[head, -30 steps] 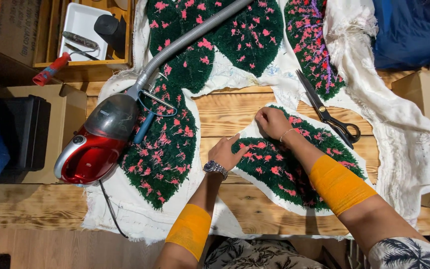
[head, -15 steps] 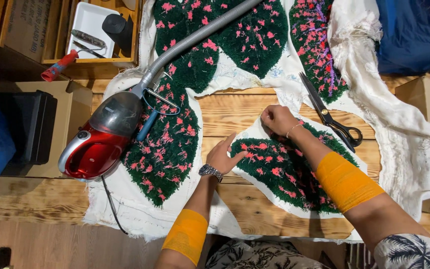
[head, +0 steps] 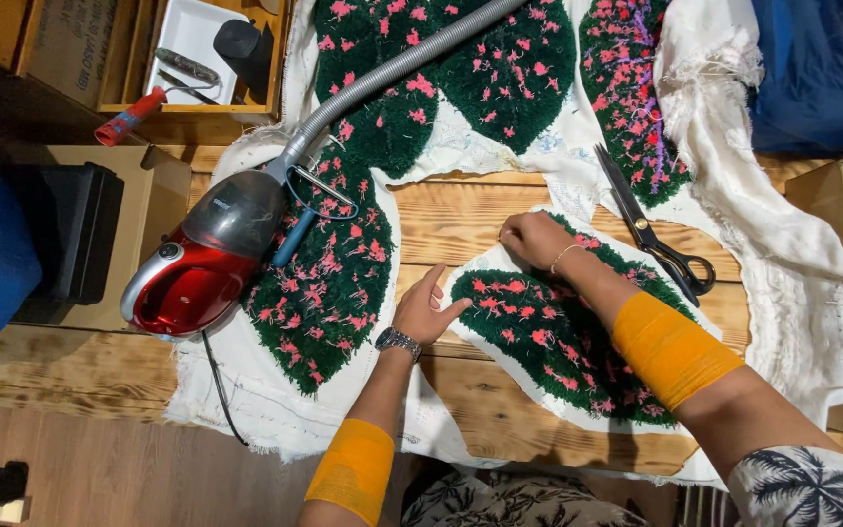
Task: Cut out rug pieces from a larger tufted backing and trim the edges.
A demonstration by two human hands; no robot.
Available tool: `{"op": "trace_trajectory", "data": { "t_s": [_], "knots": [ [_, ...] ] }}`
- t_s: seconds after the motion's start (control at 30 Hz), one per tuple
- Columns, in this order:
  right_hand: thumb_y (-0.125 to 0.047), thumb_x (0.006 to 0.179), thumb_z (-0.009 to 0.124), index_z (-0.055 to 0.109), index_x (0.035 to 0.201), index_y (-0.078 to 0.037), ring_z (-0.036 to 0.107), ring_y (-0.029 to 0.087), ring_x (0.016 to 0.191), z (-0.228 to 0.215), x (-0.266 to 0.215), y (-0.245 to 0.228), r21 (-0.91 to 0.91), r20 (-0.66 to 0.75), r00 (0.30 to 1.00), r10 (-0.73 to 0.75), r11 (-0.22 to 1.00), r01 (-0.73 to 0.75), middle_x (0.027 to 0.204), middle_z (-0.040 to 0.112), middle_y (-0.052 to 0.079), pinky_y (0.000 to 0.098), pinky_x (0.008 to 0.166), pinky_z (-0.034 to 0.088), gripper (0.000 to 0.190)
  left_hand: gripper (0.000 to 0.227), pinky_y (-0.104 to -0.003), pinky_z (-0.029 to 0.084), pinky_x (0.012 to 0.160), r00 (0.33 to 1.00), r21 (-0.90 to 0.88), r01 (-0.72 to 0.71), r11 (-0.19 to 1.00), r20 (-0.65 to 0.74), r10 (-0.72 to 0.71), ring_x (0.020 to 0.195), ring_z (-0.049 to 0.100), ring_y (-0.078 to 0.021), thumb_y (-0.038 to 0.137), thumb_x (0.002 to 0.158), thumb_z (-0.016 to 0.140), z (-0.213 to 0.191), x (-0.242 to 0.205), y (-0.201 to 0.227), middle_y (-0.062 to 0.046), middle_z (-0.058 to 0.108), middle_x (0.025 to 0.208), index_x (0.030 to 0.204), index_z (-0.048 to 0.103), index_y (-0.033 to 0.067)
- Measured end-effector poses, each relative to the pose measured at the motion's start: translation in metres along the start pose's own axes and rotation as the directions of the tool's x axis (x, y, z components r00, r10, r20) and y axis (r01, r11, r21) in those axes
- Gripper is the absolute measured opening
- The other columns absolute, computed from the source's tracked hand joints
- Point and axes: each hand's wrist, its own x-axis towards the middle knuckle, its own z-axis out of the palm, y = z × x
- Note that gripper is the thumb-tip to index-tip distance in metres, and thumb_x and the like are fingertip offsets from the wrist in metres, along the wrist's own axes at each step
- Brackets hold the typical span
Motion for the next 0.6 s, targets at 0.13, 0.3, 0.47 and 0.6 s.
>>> {"op": "trace_trajectory", "data": {
  "t_s": [0.13,0.3,0.47,0.6],
  "knots": [
    [-0.021,0.092,0.066,0.074,0.093,-0.004,0.068,0.039,0.086,0.022,0.007,0.018,-0.124,0.053,0.989,-0.139,0.982,0.145,0.089,0.073,0.019,0.0477,0.079,0.053,0.019,0.092,-0.035,0.055,0.072,1.000,0.025,0.011,1.000,-0.001,-0.011,0.080,0.063,-0.0203,0.051,0.075,0.084,-0.001,-0.002,0.006,-0.008,0.063,0.095,0.151,0.049,0.0116],
    [-0.021,0.100,0.062,0.071,0.101,0.000,0.068,0.040,0.087,0.012,0.022,0.029,-0.086,-0.151,0.983,-0.102,0.992,0.090,0.092,0.072,0.022,0.0471,0.079,0.054,0.023,0.090,-0.034,0.058,0.075,0.998,-0.031,0.059,0.998,-0.017,-0.060,0.086,0.065,-0.0203,0.049,0.073,0.085,-0.016,-0.015,0.023,-0.010,0.063,0.099,0.147,0.052,0.0113],
    [-0.016,0.094,0.068,0.071,0.111,-0.001,0.075,0.025,0.092,-0.002,0.033,0.018,0.175,-0.070,0.998,-0.008,0.984,0.020,0.101,0.077,0.014,0.0347,0.084,0.058,0.023,0.069,-0.037,0.057,0.080,0.991,0.072,0.021,0.997,-0.134,-0.012,0.090,0.067,-0.0237,0.044,0.078,0.083,-0.043,-0.019,0.015,-0.011,0.069,0.104,0.134,0.063,0.0091],
    [-0.008,0.095,0.061,0.062,0.131,0.000,0.071,0.018,0.111,0.008,0.047,0.051,0.406,-0.064,0.993,-0.101,0.906,0.118,0.121,0.072,0.009,0.0285,0.091,0.060,0.037,0.040,-0.045,0.053,0.090,0.881,0.341,-0.155,0.927,-0.378,0.286,0.104,0.066,-0.0344,0.034,0.087,0.078,-0.116,-0.012,0.012,-0.015,0.070,0.113,0.116,0.073,0.0076]
  ]
}}
